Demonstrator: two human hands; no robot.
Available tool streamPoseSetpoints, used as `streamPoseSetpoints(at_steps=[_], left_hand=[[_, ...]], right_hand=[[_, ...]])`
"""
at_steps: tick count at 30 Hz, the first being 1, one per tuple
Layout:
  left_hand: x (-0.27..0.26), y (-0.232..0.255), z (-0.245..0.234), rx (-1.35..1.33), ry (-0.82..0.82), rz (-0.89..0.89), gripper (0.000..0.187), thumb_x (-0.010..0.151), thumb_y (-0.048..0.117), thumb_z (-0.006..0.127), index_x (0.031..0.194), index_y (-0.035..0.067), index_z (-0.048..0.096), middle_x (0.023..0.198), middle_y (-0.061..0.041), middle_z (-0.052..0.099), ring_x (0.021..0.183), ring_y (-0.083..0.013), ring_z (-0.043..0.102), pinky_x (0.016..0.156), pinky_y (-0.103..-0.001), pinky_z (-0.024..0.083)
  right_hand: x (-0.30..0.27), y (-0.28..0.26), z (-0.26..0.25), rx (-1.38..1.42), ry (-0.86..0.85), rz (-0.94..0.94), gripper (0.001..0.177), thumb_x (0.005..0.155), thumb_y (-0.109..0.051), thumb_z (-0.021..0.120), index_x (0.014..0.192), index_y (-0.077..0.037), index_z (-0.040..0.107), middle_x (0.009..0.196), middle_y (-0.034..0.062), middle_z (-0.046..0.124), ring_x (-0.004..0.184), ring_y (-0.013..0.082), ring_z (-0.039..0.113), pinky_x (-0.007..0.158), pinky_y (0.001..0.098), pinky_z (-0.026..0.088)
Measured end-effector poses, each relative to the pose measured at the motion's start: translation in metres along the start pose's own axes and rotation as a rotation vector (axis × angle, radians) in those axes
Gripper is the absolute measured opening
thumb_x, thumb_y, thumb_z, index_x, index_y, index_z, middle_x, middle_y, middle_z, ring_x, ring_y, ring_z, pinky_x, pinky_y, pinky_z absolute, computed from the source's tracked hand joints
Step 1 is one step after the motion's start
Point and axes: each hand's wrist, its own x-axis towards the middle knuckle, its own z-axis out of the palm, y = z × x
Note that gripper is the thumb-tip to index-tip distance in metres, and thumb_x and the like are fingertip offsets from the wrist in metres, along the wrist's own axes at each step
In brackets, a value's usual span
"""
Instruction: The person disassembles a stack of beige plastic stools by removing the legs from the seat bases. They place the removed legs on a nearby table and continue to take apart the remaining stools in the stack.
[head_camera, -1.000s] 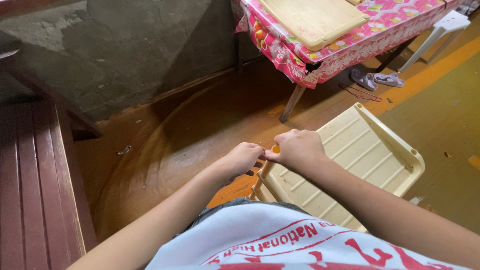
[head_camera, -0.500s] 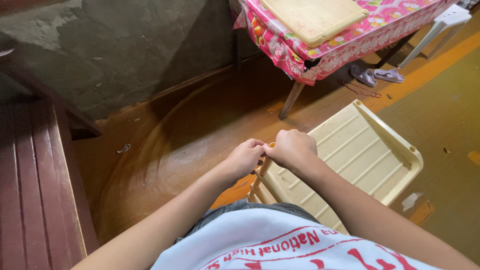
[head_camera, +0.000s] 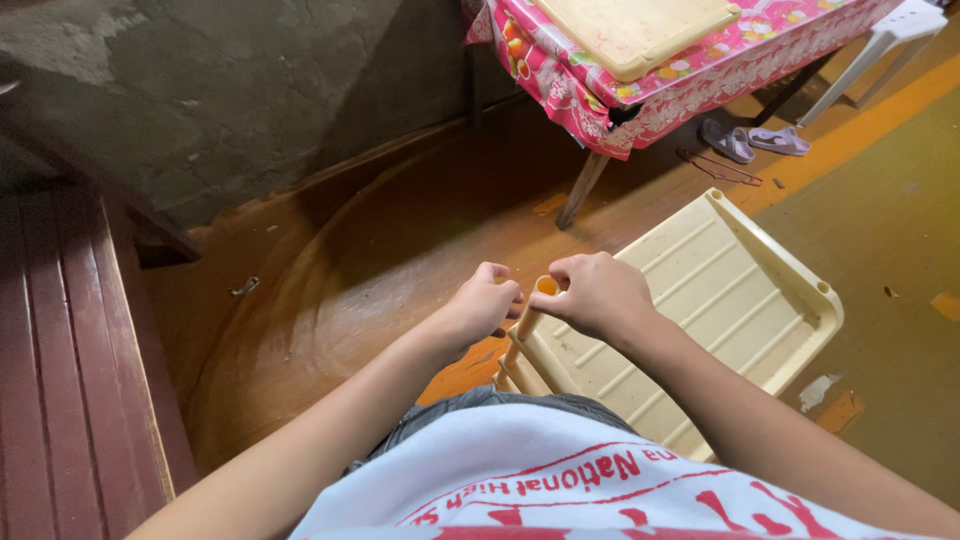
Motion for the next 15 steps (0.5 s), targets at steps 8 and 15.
streamPoseSetpoints(at_steps=[8,15], left_hand=[[-0.001,0.005,0.003,-0.004,-0.021,0.003,0.051,0.1,0.03,0.049,0.144,0.007,0.039,0.132,-0.012,0.065,0.116,-0.0226,0.066,0.087,-0.038,0.054],[-0.007,0.005,0.004,0.02,-0.019,-0.001,0.039,0.098,0.023,0.046,0.133,0.01,0.055,0.126,-0.012,0.067,0.114,-0.0251,0.066,0.087,-0.04,0.054]], right_hand=[[0.006,-0.01,0.017,0.269,0.082,0.178,0.048,0.076,-0.055,0.07,0.066,-0.008,0.076,0.058,0.014,0.069,0.06,0.0305,0.072,0.059,0.0452,0.056],[-0.005,0.001,0.013,0.319,0.173,0.149,0.052,0.078,-0.057,0.072,0.065,-0.007,0.073,0.053,0.0138,0.062,0.052,0.0285,0.064,0.053,0.045,0.049]])
